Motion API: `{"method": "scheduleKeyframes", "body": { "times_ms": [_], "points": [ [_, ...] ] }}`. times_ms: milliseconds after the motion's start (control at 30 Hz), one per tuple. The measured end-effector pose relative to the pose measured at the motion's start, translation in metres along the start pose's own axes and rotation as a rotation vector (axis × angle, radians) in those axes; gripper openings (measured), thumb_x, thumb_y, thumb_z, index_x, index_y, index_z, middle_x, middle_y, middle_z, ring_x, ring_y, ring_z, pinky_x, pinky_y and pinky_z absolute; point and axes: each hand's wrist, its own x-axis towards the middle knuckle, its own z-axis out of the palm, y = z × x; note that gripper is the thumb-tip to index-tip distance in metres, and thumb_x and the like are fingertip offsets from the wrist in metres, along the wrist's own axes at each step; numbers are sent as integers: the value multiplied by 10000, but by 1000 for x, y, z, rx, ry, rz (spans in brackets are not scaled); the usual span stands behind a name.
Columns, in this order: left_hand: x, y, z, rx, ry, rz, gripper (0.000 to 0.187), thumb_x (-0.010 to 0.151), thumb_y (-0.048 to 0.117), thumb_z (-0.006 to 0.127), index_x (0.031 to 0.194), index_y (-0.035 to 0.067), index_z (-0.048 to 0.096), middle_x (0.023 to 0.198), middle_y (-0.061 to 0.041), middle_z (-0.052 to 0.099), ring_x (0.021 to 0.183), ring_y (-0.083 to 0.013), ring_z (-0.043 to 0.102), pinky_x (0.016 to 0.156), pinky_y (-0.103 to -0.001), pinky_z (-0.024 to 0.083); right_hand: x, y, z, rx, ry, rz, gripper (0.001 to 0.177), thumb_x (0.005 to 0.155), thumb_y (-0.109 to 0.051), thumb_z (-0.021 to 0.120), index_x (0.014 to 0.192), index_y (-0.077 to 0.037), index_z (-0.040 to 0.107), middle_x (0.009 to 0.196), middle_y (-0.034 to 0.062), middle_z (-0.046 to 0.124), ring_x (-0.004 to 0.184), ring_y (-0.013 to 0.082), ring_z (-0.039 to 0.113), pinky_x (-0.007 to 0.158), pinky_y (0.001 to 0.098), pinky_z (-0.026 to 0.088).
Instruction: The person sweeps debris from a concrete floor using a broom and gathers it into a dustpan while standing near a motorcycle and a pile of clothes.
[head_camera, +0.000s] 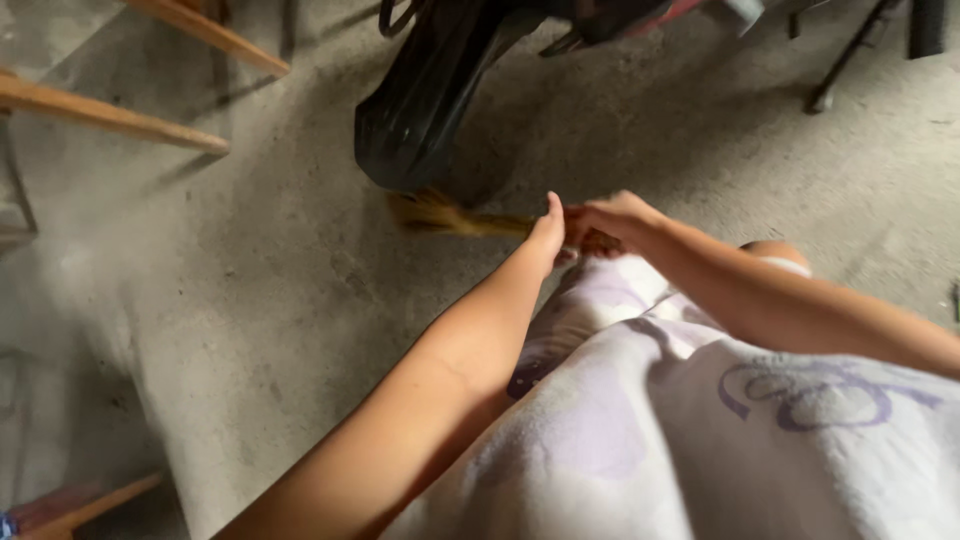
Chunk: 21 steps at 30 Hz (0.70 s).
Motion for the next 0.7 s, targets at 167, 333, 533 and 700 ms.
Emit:
{"method": "scheduleKeyframes", "body": {
  "times_ms": [167, 333, 533, 700],
  "points": [
    [42, -19, 9, -51, 123, 94, 976, 872, 833, 208, 1477, 101, 438, 1190, -98, 661, 693, -230, 695, 561, -347, 523, 68, 26, -99, 331, 32, 0, 372, 877, -44, 661, 1228, -163, 693, 704, 65, 588, 478, 106, 465, 377, 223, 309],
    [39, -22, 38, 39, 121, 110, 951, 900, 816, 211, 1498, 107, 420, 1267, -90, 620, 820, -240, 719, 645, -363, 548, 68, 84, -227, 863, 237, -109, 330, 988, -102, 627, 1302, -166, 547, 831, 77, 583, 542, 75, 447, 396, 168, 294],
    [-23, -13, 60, 154, 73, 90, 892, 920, 776, 247, 1448, 103, 503, 1191, -117, 690, 757, -234, 687, 569, -340, 513, -39, 253, -269, 1578, 270, -29, 408, 972, -166, 654, 1306, 31, 531, 1007, 205, 590, 647, 137, 538, 426, 157, 430],
    [-91, 20, 58, 296, 34, 92, 870, 933, 759, 253, 1446, 95, 483, 1184, -112, 678, 754, -225, 697, 561, -340, 511, -154, 339, -293, 1494, 409, 13, 426, 966, -79, 592, 1339, 99, 487, 1056, 176, 601, 656, 52, 483, 459, 155, 383]
  ]
}}
